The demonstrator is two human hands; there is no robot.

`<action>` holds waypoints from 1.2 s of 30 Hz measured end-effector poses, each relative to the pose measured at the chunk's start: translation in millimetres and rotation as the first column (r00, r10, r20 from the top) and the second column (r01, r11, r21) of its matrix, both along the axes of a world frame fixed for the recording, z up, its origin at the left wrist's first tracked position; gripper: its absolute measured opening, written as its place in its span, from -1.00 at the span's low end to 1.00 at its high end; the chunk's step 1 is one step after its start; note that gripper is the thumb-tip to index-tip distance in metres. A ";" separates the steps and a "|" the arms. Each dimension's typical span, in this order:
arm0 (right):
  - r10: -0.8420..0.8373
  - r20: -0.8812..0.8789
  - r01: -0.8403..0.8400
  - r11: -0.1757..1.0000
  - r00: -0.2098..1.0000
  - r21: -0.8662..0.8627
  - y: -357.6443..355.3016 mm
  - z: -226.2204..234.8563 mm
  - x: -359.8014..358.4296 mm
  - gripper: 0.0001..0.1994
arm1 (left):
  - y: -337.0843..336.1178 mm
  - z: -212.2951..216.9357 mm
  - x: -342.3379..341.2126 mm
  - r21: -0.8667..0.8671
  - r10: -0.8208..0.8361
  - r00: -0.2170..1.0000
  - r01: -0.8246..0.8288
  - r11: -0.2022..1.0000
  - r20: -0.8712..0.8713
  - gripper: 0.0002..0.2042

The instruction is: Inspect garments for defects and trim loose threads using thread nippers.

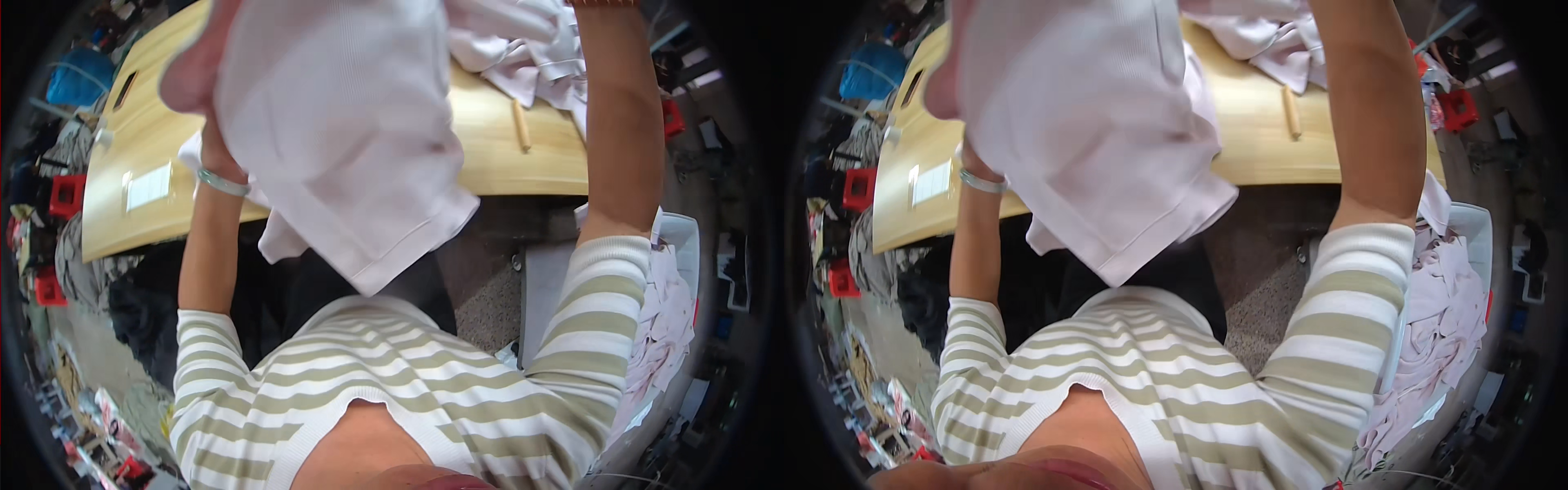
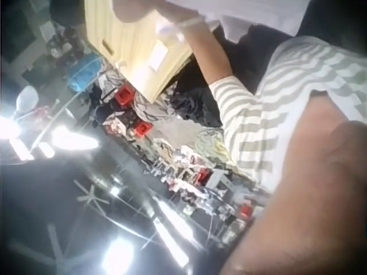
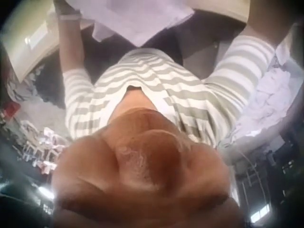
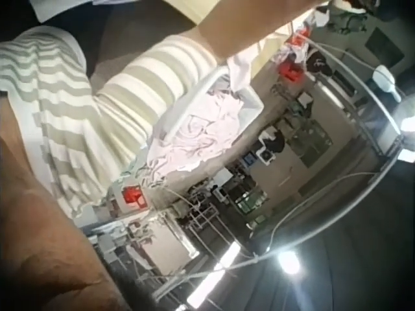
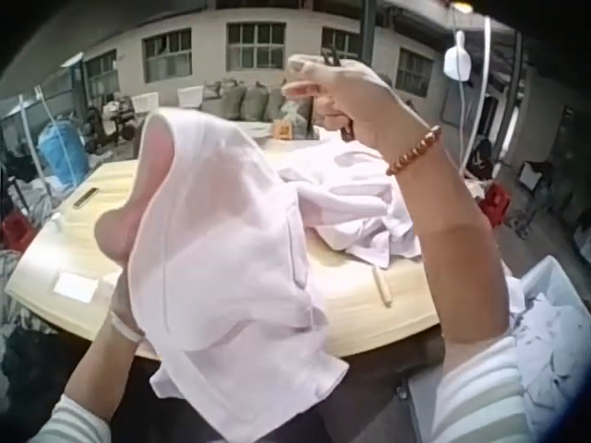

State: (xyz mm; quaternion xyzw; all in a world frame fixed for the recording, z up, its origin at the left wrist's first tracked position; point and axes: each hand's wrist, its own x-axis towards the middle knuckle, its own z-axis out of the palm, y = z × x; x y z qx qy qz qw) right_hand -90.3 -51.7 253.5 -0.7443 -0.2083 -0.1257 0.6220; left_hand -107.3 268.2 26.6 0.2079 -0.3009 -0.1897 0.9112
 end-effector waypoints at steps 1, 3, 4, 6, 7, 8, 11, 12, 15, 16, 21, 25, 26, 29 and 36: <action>-0.089 -0.031 0.087 0.994 0.996 -0.062 -16.7 -22.1 6.3 -0.70 | 5.8 -15.3 -14.9 0.264 0.308 0.906 -0.234 0.936 -0.290 -0.61; -0.218 -0.205 0.163 0.953 0.954 -0.256 -30.5 -63.7 -12.1 -0.71 | 31.7 -46.1 -45.4 0.560 0.615 0.594 -0.307 0.770 -0.519 -0.63; -0.296 -0.237 0.235 0.939 0.925 -0.253 -36.8 -99.5 -13.0 -0.74 | 53.6 -70.1 -57.9 0.563 0.622 0.608 -0.321 0.761 -0.494 -0.62; -0.539 -0.266 0.291 0.734 0.799 -0.613 -73.9 -166.1 -10.3 -0.73 | 75.2 -87.2 -76.9 0.559 0.616 0.625 -0.323 0.764 -0.480 -0.62; -0.433 -0.341 0.190 0.807 0.834 -0.559 -69.3 -195.8 -27.5 -0.68 | 82.1 -86.3 -88.3 0.632 0.673 0.628 -0.348 0.692 -0.391 -0.59; -0.400 -0.361 0.204 0.857 0.842 -0.473 -61.4 -231.5 -36.3 -0.69 | 90.7 -78.4 -102.0 0.706 0.735 0.617 -0.385 0.594 -0.281 -0.56; -0.337 -0.576 0.150 0.926 0.745 -0.347 -51.3 -268.4 -78.7 -0.69 | 59.9 -45.7 -108.7 0.627 0.668 0.355 -0.749 -0.216 0.654 -0.33; -0.329 -0.557 0.149 0.927 0.762 -0.344 -45.4 -271.6 -91.8 -0.71 | 48.7 -33.1 -111.2 0.531 0.510 0.355 -0.809 -0.254 0.784 -0.29; -0.282 -0.495 0.159 0.948 0.822 -0.275 -48.1 -296.4 -107.0 -0.73 | 7.0 -16.7 -114.4 0.289 0.043 0.287 -0.955 -0.059 0.957 -0.23; -0.266 -0.443 0.181 0.957 0.856 -0.225 -54.0 -304.1 -113.1 -0.73 | -10.9 -22.2 -117.2 0.294 -0.085 0.299 -0.954 -0.058 0.951 -0.23; -0.279 -0.335 0.188 0.942 0.900 -0.279 -42.1 -285.4 -130.1 -0.73 | -41.0 -62.2 -110.0 0.110 -0.391 0.171 -0.978 -0.175 0.904 -0.25; -0.298 -0.261 0.213 0.927 0.918 -0.310 -40.3 -282.4 -146.2 -0.77 | -43.4 -60.1 -103.2 0.094 -0.383 0.134 -0.988 -0.120 0.914 -0.29; -0.309 -0.326 0.212 0.930 0.894 -0.301 -39.5 -287.8 -146.1 -0.77 | -43.3 -56.3 -102.7 0.098 -0.396 0.135 -0.989 -0.112 0.908 -0.32; -0.377 -0.422 0.256 0.914 0.824 -0.316 -28.4 -300.2 -141.7 -0.74 | -42.9 -51.1 -102.8 0.140 -0.365 0.172 -0.984 -0.111 0.915 -0.33; -0.397 -0.678 0.452 0.886 0.618 -0.107 -4.1 -295.3 -151.4 -0.61 | -76.8 -26.8 -86.1 0.204 -0.237 0.196 -0.979 0.007 0.951 -0.45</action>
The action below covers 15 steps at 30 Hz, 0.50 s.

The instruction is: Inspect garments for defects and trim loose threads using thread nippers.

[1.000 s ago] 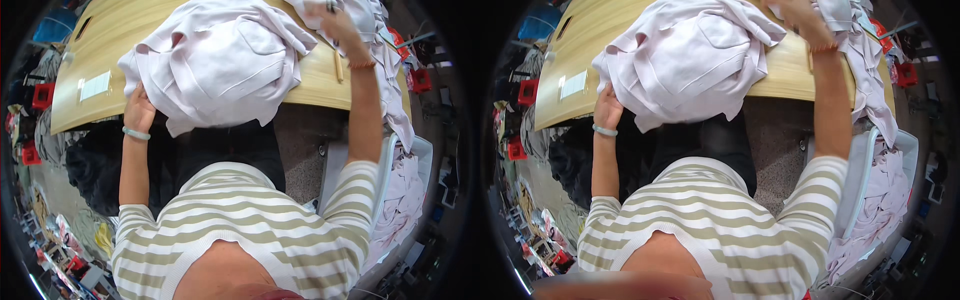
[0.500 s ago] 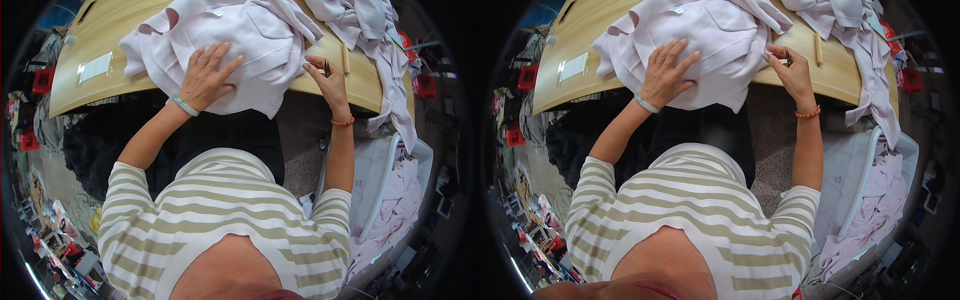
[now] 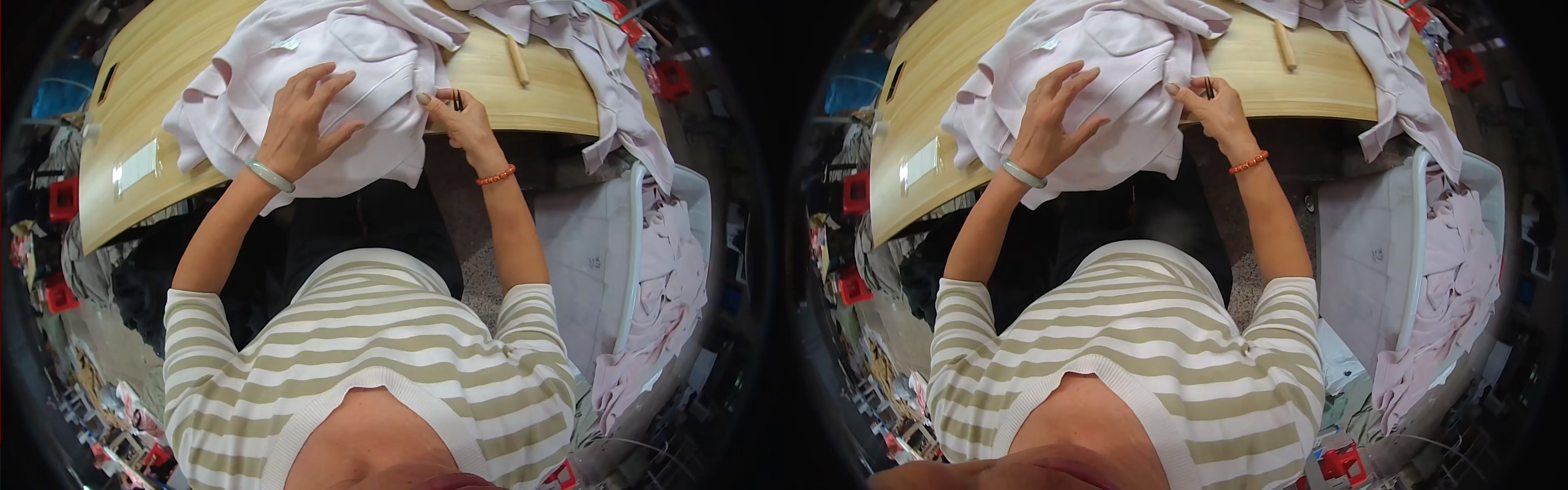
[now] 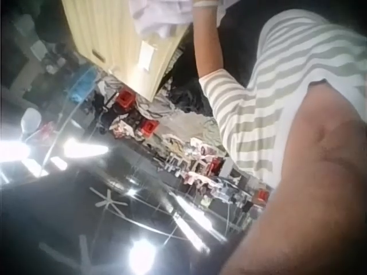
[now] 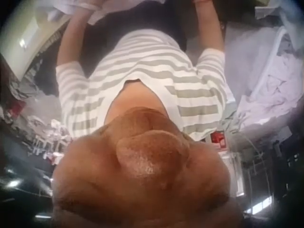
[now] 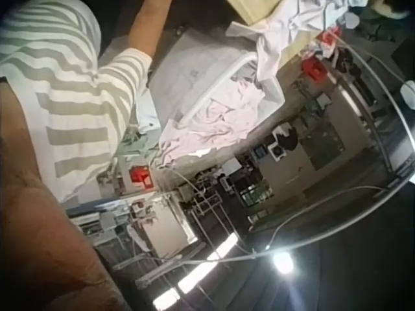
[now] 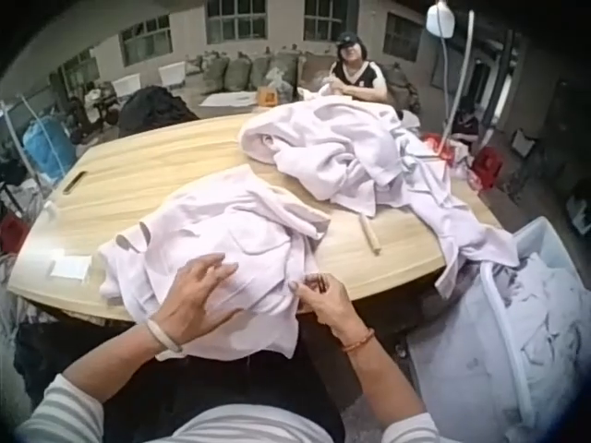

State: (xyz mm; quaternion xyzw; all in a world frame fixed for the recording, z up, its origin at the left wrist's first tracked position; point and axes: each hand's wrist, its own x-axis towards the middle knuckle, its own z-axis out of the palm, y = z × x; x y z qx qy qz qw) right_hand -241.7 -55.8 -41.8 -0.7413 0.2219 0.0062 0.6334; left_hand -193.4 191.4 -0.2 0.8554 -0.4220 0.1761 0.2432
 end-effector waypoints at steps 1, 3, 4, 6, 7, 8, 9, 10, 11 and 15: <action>-0.022 0.009 0.022 1.000 1.000 -0.012 -2.6 -0.9 -4.0 -0.61 | -10.1 3.7 4.2 -0.012 -0.022 1.000 0.022 1.000 0.009 -0.45; -0.007 0.063 -0.017 0.927 0.998 0.374 -10.7 -13.2 -9.0 -0.65 | -31.7 10.7 12.3 -0.055 -0.141 0.989 0.138 0.989 -0.053 -0.50; -0.010 0.060 -0.024 0.844 0.998 0.537 -11.7 -17.1 -9.5 -0.66 | -42.1 12.7 13.3 -0.065 -0.161 0.986 0.158 0.985 -0.043 -0.50; -0.032 0.073 -0.022 0.772 0.997 0.636 -10.3 -21.7 -5.2 -0.68 | -58.0 18.1 10.9 -0.013 -0.226 0.965 0.227 0.974 -0.132 -0.47; -0.057 0.096 -0.021 0.750 0.994 0.661 -8.2 -15.7 -6.7 -0.68 | -65.2 18.9 5.3 -0.018 -0.238 0.963 0.237 0.971 -0.128 -0.47; -0.056 0.099 -0.023 0.749 0.993 0.662 -5.9 -3.6 -7.6 -0.68 | -68.9 20.6 -3.8 -0.034 -0.221 0.937 0.220 0.975 -0.272 -0.44; -0.076 0.223 -0.086 0.766 0.972 0.637 -4.1 10.3 -7.0 -0.70 | -72.1 21.2 -10.8 -0.046 -0.198 0.890 0.197 0.979 -0.411 -0.41; -0.093 0.342 -0.144 0.782 0.935 0.606 -2.2 25.2 -6.5 -0.72 | -74.9 19.5 -16.0 -0.096 -0.197 0.905 0.173 0.980 -0.378 -0.37; -0.090 0.341 -0.147 0.778 0.936 0.611 0.3 36.0 -3.2 -0.72 | -75.0 19.4 -16.7 -0.091 -0.190 0.905 0.168 0.982 -0.380 -0.37; 0.045 0.471 -0.270 0.866 0.881 0.421 13.6 66.6 15.7 -0.74 | -65.2 20.8 -11.2 -0.216 -0.072 0.973 0.024 0.976 -0.217 -0.39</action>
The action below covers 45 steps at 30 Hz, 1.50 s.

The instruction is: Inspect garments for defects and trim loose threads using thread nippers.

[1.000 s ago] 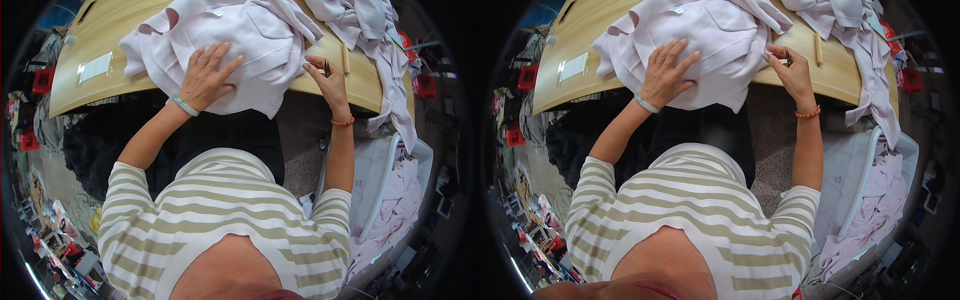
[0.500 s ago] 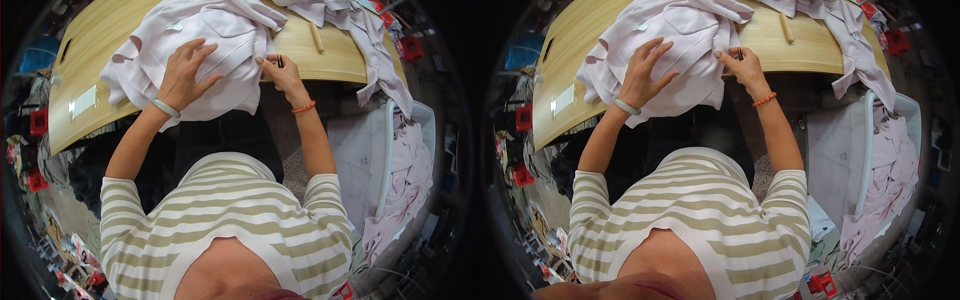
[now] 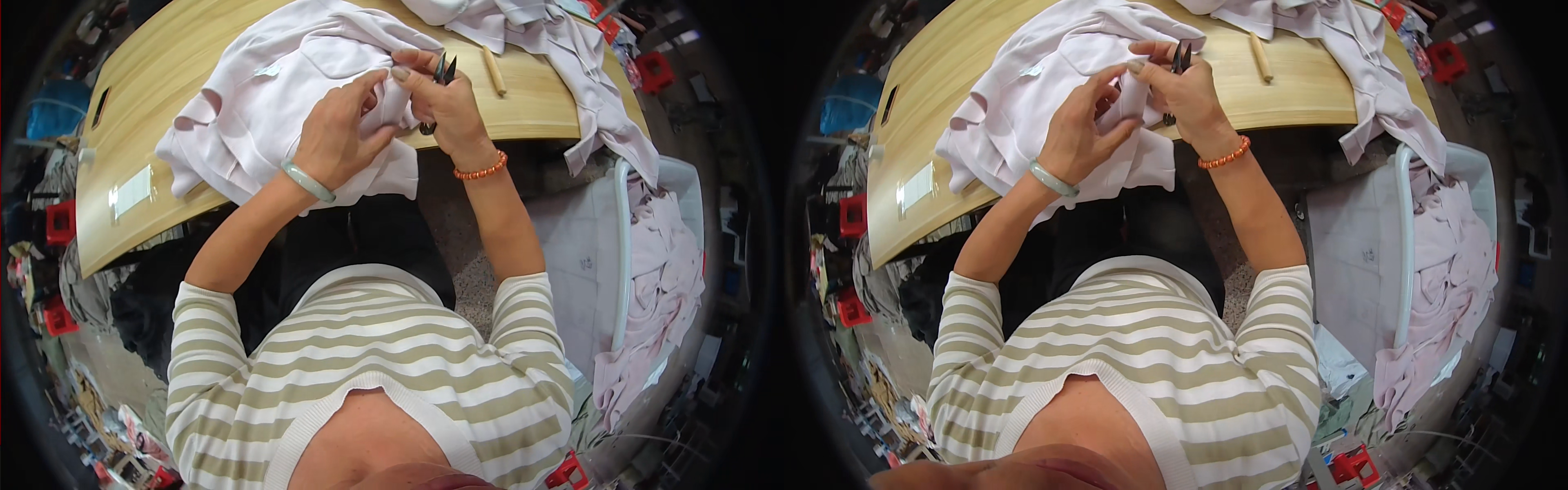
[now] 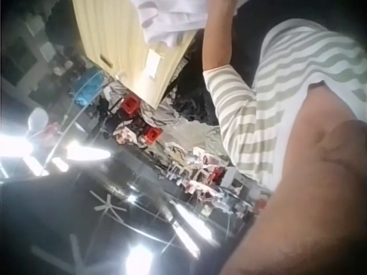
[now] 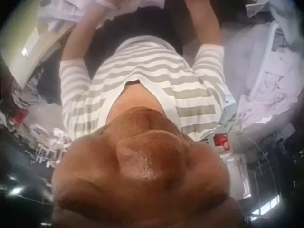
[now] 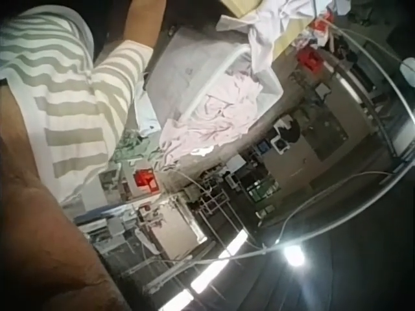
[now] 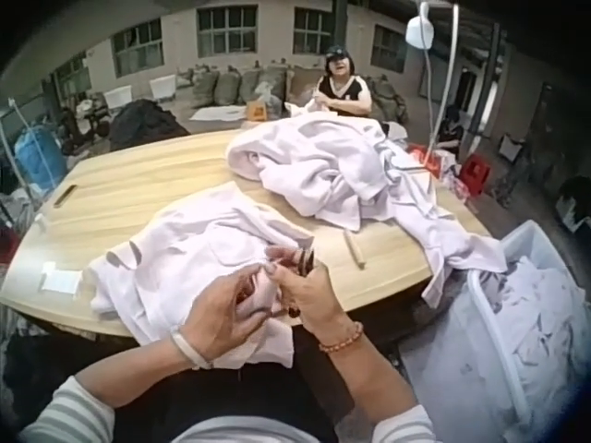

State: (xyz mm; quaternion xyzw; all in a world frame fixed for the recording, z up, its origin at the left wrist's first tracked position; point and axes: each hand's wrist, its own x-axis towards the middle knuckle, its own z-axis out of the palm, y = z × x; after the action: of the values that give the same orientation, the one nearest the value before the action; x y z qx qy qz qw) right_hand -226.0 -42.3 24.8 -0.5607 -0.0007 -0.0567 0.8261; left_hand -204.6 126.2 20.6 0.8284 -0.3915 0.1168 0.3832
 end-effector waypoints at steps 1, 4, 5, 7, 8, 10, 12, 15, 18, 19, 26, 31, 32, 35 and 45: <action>0.005 -0.002 -0.005 1.000 1.000 0.006 1.5 3.3 5.0 -0.75 | 2.5 2.5 2.9 -0.021 -0.002 0.993 0.000 1.000 -0.117 -0.41; 0.034 0.021 -0.035 0.998 0.999 0.055 6.5 6.2 14.1 -0.77 | 15.0 12.1 5.4 -0.127 -0.060 0.941 0.018 0.992 -0.334 -0.45; 0.064 0.031 -0.066 0.996 0.997 0.058 9.5 8.2 15.4 -0.77 | 20.4 11.3 10.8 -0.143 -0.090 0.914 0.035 0.989 -0.396 -0.47; 0.120 0.046 -0.122 0.991 0.992 0.049 15.1 9.9 17.5 -0.73 | 29.8 6.7 22.7 -0.163 -0.119 0.891 0.052 0.985 -0.437 -0.54; 0.130 0.045 -0.132 0.990 0.991 0.051 16.9 7.1 17.3 -0.73 | 31.0 5.1 31.0 -0.161 -0.109 0.892 0.042 0.986 -0.440 -0.54; 0.081 0.036 -0.084 0.992 0.996 0.092 20.6 -1.7 15.1 -0.65 | 31.7 5.3 45.1 -0.303 -0.221 0.729 0.020 0.953 -0.648 -0.60; 0.061 0.008 -0.062 0.993 0.998 0.101 26.5 -10.1 4.4 -0.63 | 33.2 9.4 53.5 -0.316 -0.237 0.650 -0.005 0.949 -0.722 -0.65; -0.111 -0.113 0.117 0.992 0.987 0.047 35.7 -31.5 -13.3 -0.70 | 25.0 6.3 61.2 -0.353 -0.293 0.535 -0.010 0.936 -0.792 -0.69; -0.091 -0.163 0.102 0.993 0.982 0.063 36.0 -42.1 -23.1 -0.73 | 19.1 3.6 62.0 -0.269 -0.244 0.543 0.035 0.963 -0.803 -0.69; -0.073 -0.147 0.082 0.995 0.986 0.051 32.2 -44.0 -22.8 -0.78 | 18.5 5.5 64.7 -0.235 -0.255 0.542 0.108 0.966 -0.801 -0.68; -0.103 0.050 0.107 0.990 0.993 -0.096 43.7 -49.0 -55.2 -0.85 | -11.4 19.7 65.1 -0.071 -0.590 0.702 0.618 0.783 -0.399 -0.41; 0.100 0.069 -0.101 0.995 0.993 0.007 47.6 -36.8 -79.8 -0.88 | -39.0 29.1 69.2 0.464 -0.575 0.624 0.780 0.419 -0.530 -0.62; 0.096 0.097 -0.098 0.995 0.991 0.012 46.2 -42.7 -80.6 -0.87 | -44.2 28.5 72.0 0.468 -0.575 0.626 0.778 0.419 -0.526 -0.62; 0.037 0.095 -0.038 0.999 0.995 0.014 41.7 -57.9 -77.8 -0.87 | -49.5 13.5 93.3 0.622 -0.600 0.700 0.679 0.389 -0.388 -0.79; 0.024 -0.077 -0.036 0.987 0.997 -0.154 72.5 -81.7 -57.1 -0.69 | -30.8 20.8 108.3 0.453 -0.511 0.850 0.408 0.793 0.128 -0.91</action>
State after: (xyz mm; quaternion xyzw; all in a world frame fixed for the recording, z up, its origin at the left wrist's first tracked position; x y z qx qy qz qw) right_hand -283.1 30.3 -56.9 -0.6252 0.0174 -0.0228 0.7800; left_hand -96.3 95.4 41.4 0.7476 -0.6418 0.0356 0.1669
